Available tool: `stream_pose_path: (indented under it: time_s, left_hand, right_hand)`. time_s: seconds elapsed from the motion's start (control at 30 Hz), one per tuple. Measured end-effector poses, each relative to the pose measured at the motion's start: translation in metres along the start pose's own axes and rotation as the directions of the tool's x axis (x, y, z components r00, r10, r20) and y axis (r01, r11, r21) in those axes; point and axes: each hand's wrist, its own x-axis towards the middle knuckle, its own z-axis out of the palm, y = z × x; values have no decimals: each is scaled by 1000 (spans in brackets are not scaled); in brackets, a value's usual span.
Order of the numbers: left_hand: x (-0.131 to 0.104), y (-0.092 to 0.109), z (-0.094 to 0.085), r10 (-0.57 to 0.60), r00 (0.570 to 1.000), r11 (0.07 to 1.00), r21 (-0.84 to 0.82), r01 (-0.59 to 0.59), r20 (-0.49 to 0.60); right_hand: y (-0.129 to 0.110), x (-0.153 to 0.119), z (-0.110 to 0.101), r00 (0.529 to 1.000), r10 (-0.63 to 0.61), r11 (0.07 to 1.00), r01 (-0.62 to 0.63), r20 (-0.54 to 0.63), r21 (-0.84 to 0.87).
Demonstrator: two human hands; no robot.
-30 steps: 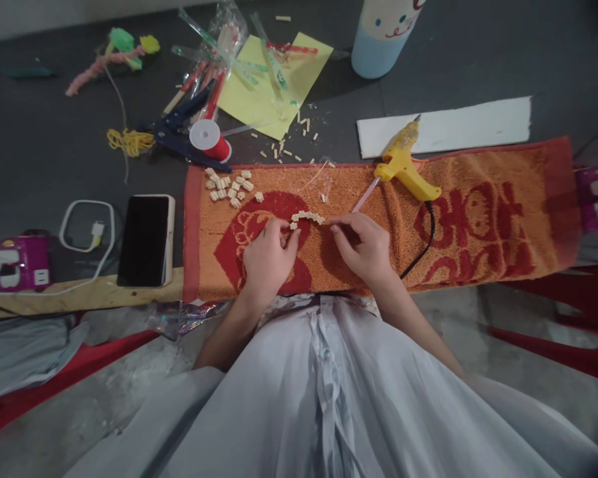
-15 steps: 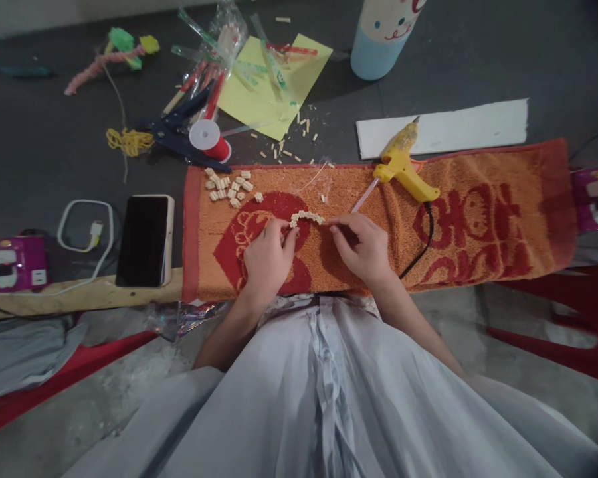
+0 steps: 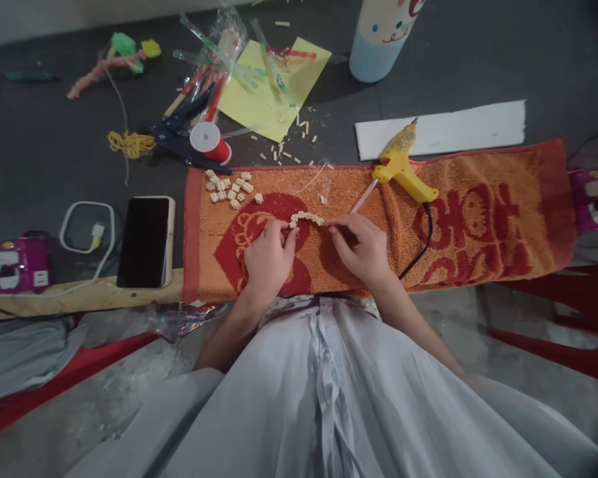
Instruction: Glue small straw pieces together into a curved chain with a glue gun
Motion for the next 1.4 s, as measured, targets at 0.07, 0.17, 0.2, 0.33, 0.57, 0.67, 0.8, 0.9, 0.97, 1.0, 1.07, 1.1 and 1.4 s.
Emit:
stream_pose_path:
  time_s: [0.07, 0.17, 0.2, 0.33, 0.57, 0.67, 0.8, 0.9, 0.97, 1.0, 1.07, 1.1, 1.4]
  left_hand:
    - [0, 0, 0, 1, 1000, 1000, -5, -1, -2]
    - [0, 0, 0, -7, 1000, 1000, -4, 7, 5]
    - [0, 0, 0, -13, 1000, 1000, -1, 13, 11]
    - [0, 0, -1, -29, 999, 1000, -2, 29, 37]
    - [-1, -1, -1, -11, 1000, 999, -43, 12, 14]
    - [-1, -1, 0, -3, 1000, 999, -42, 3, -1]
    - [-2, -2, 1, 3, 1000, 1000, -30, -3, -4]
    - [-2, -3, 2, 10, 1000, 1000, -23, -10, -2]
    - [-2, -3, 3, 15, 1000, 1000, -26, -15, -2]
    - [-2, -3, 3, 16, 1000, 999, -28, -16, -4]
    - [-1, -3, 3, 18, 1000, 999, -27, -18, -9]
    - [-1, -3, 3, 20, 1000, 999, -25, -20, -10]
    - [-2, -3, 4, 22, 1000, 999, -23, -22, -17]
  right_hand:
    - [-2, 1, -1, 1000, 6, 1000, -6, -4, -13]
    - [-7, 6, -5, 1000, -14, 999, 14, 20, -46]
    - [-9, 9, -6, 999, -37, 997, 39, 37, -61]
    - [-16, 24, -6, 982, -148, 965, 169, 115, -199]
    - [-10, 20, 4, 976, -193, 926, 214, 97, -311]
    - [-9, 13, 6, 982, -176, 937, 188, 67, -295]
    - [-7, 9, 8, 981, -190, 938, 195, 45, -286]
    - [-5, 8, 9, 987, -151, 951, 160, 55, -264]
    - [-4, 8, 10, 990, -128, 958, 140, 65, -249]
    - [-4, 8, 10, 990, -123, 960, 136, 66, -245]
    - [-3, 8, 10, 990, -124, 960, 136, 62, -245]
    - [-3, 8, 11, 990, -130, 958, 140, 57, -249]
    - [-1, 8, 12, 992, -110, 967, 122, 65, -222]
